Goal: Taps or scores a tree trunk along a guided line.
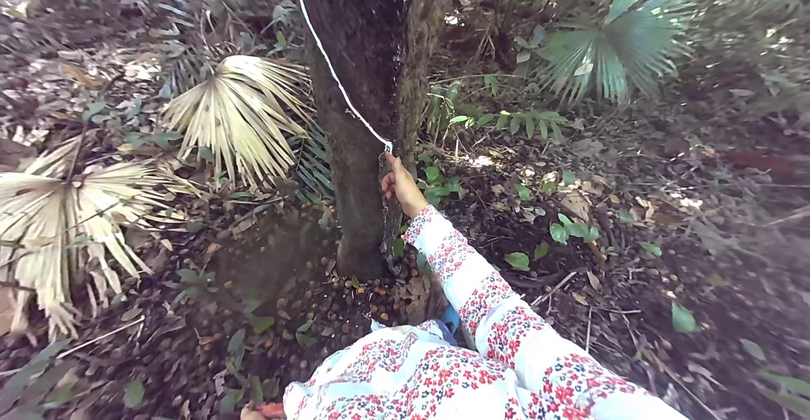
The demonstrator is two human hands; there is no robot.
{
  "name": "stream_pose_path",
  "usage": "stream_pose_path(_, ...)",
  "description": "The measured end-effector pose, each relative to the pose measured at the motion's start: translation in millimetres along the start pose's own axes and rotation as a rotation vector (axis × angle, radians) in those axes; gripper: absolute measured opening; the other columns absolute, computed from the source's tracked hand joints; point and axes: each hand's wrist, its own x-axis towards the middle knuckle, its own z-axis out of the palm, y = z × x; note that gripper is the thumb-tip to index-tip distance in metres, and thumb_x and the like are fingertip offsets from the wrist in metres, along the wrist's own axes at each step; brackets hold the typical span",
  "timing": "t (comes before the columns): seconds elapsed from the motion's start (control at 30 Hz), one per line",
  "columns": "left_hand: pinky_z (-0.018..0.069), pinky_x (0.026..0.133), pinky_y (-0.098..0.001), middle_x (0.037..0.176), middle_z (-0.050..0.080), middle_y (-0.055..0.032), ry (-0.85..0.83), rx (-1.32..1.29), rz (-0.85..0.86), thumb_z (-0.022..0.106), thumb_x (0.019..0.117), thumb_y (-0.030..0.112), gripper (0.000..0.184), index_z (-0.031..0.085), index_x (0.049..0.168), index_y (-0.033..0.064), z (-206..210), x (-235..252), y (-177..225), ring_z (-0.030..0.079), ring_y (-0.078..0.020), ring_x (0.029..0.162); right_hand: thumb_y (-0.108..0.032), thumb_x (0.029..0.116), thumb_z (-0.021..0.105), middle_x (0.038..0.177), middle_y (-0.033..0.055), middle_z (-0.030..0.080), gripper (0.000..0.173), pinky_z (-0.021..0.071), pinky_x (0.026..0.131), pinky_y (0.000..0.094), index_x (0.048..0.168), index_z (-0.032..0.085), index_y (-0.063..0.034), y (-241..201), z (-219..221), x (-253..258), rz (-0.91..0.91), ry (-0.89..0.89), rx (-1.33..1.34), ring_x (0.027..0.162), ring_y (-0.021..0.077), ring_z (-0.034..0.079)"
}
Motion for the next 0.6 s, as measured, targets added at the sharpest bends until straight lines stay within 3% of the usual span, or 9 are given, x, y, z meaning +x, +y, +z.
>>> stream_pose_path(0.07, 0.052, 0.081, -0.0427, 0.11, 0.063, -0.0177, 0.009, -0.053, 0.041, 0.041, 0.108, 0.029, 0.04, 0.057, 0.126, -0.0037, -0.3, 12.1, -11.9, 0.061, -0.0212, 0.091, -0.044, 0.1124, 0.011, 0.073, 0.0037, 0.054, 0.061, 0.0459, 0.058, 0.0283, 0.163, 0.028, -0.0135, -0.8, 0.1, 2.9, 0.014, 0.006, -0.015, 0.058, 0.0139, 0.049)
stream_pose_path(0.13, 0.0492, 0.07, -0.0352, 0.094, 0.054, -0.01, -0.022, -0.065, 0.041, 0.035, 0.1096, 0.034, 0.041, 0.055, 0.117, -0.0015, -0.7, 11.2, -13.9, 0.053, -0.0137, 0.076, -0.043, 0.1128, 0.012, 0.073, 0.0036, 0.054, 0.06, 0.0451, 0.057, 0.0275, 0.161, 0.031, -0.0122, -1.6, 1.0, 3.2, 0.008, 0.032, -0.016, 0.057, 0.0131, 0.049)
stream_pose_path(0.23, 0.0486, 0.067, -0.0338, 0.089, 0.053, -0.0078, -0.034, -0.057, 0.013, 0.035, 0.1099, 0.035, 0.041, 0.055, 0.115, 0.0, -1.8, 8.9, -10.5, 0.051, -0.0121, 0.072, -0.043, 0.1128, 0.013, 0.073, 0.0039, 0.053, 0.06, 0.0453, 0.056, 0.0268, 0.161, 0.031, -0.0118, 0.9, 1.2, -0.3, 0.009, 0.04, -0.01, 0.057, 0.0127, 0.049)
stream_pose_path(0.4, 0.0496, 0.072, -0.0363, 0.097, 0.056, -0.0108, -0.011, -0.006, 0.01, 0.036, 0.1099, 0.035, 0.042, 0.055, 0.119, -0.0008, -3.8, 6.7, -9.2, 0.053, -0.0145, 0.078, -0.042, 0.113, 0.013, 0.072, 0.0026, 0.054, 0.06, 0.0456, 0.058, 0.0265, 0.158, 0.036, -0.0096, 2.9, 0.6, -6.1, 0.019, 0.06, 0.008, 0.058, 0.0117, 0.05)
stream_pose_path(0.5, 0.0496, 0.087, -0.0461, 0.12, 0.059, -0.0217, -0.003, 0.018, 0.013, 0.036, 0.1101, 0.034, 0.048, 0.053, 0.133, -0.0052, -5.1, -2.3, -5.6, 0.057, -0.0239, 0.098, -0.042, 0.113, 0.012, 0.074, 0.0036, 0.053, 0.06, 0.0457, 0.059, 0.0281, 0.159, 0.035, -0.0114, -5.1, 0.0, -6.1, 0.028, 0.057, 0.014, 0.059, 0.0133, 0.05)
stream_pose_path(0.6, 0.0481, 0.094, -0.0479, 0.129, 0.058, -0.0255, -0.029, 0.136, 0.035, 0.031, 0.1119, 0.031, 0.05, 0.052, 0.135, -0.0073, -7.6, -14.5, 2.3, 0.058, -0.0277, 0.108, -0.043, 0.1126, 0.01, 0.073, 0.0042, 0.055, 0.061, 0.0462, 0.056, 0.027, 0.157, 0.035, -0.0092, -3.6, -1.5, -4.6, 0.05, 0.068, 0.044, 0.056, 0.0122, 0.05)
